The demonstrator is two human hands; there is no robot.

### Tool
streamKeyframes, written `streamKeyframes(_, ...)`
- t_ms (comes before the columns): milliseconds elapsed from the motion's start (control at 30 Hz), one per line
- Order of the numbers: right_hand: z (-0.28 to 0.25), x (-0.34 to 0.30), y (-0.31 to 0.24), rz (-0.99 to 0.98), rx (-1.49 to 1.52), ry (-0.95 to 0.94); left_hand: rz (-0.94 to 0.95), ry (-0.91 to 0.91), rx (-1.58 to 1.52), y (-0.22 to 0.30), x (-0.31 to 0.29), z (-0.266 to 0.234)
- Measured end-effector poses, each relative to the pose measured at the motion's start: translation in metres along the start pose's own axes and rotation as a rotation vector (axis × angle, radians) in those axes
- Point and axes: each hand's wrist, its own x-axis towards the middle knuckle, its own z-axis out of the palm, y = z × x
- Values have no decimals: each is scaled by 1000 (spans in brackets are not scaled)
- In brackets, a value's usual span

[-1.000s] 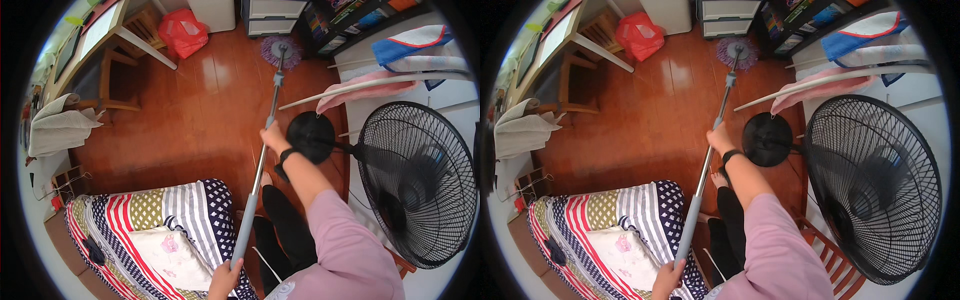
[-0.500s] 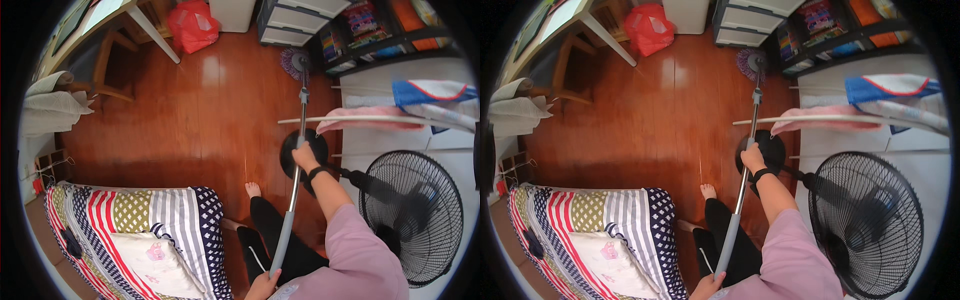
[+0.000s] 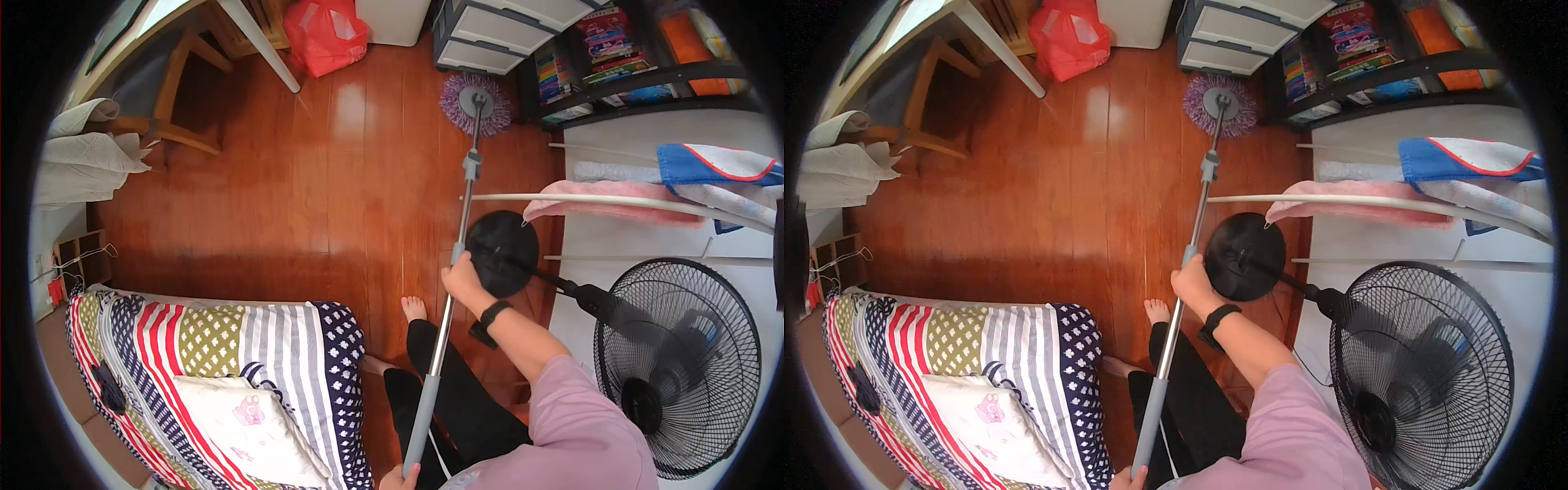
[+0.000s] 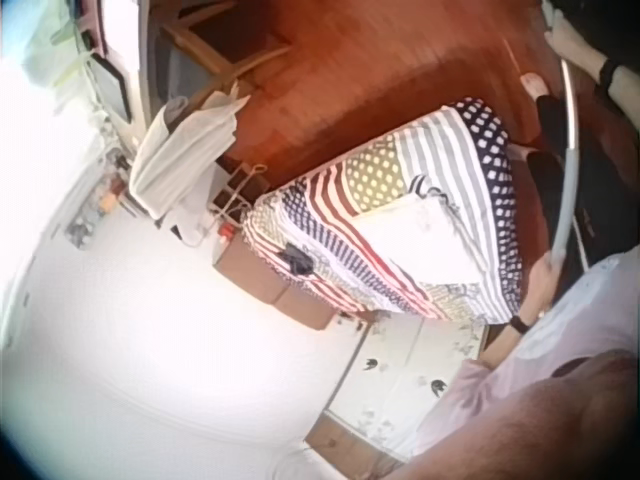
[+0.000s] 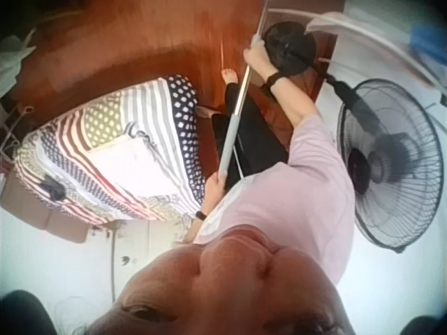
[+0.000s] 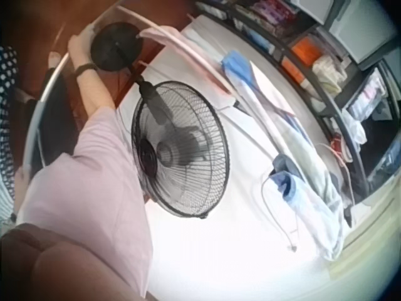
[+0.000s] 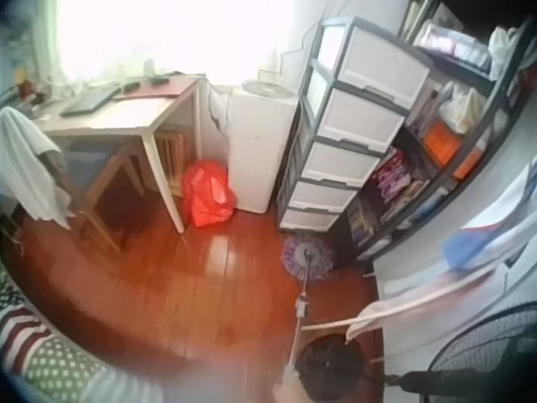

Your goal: The person moves a green basin onto a washing machine, picks up a mop, and cleans the wooden floor in a bedroom, mopping around a bed and moving furniture to reach corners.

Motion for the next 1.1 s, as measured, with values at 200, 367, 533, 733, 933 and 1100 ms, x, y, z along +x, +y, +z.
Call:
streamKeyframes(200, -18, 24, -18, -53, -36, -4, -84, -14, -56, 29, 14, 15)
streamKeyframes(367, -19, 67, -8, -78, 5, 11, 126, 111, -73, 9, 45, 38)
streamKeyframes(533, -10, 61, -21, 3, 112, 6, 29, 61, -223, -27, 68, 47)
streamKeyframes(733, 7, 7, 20, 8, 96, 13, -29, 11, 93, 7, 7, 13)
streamKeyframes(933, -39, 1, 16, 21, -7, 8, -105, -286, -100, 68, -5, -11)
streamKeyframes(1100, -67, 41, 47, 37, -108, 82, -11, -314, -137, 98, 11, 3)
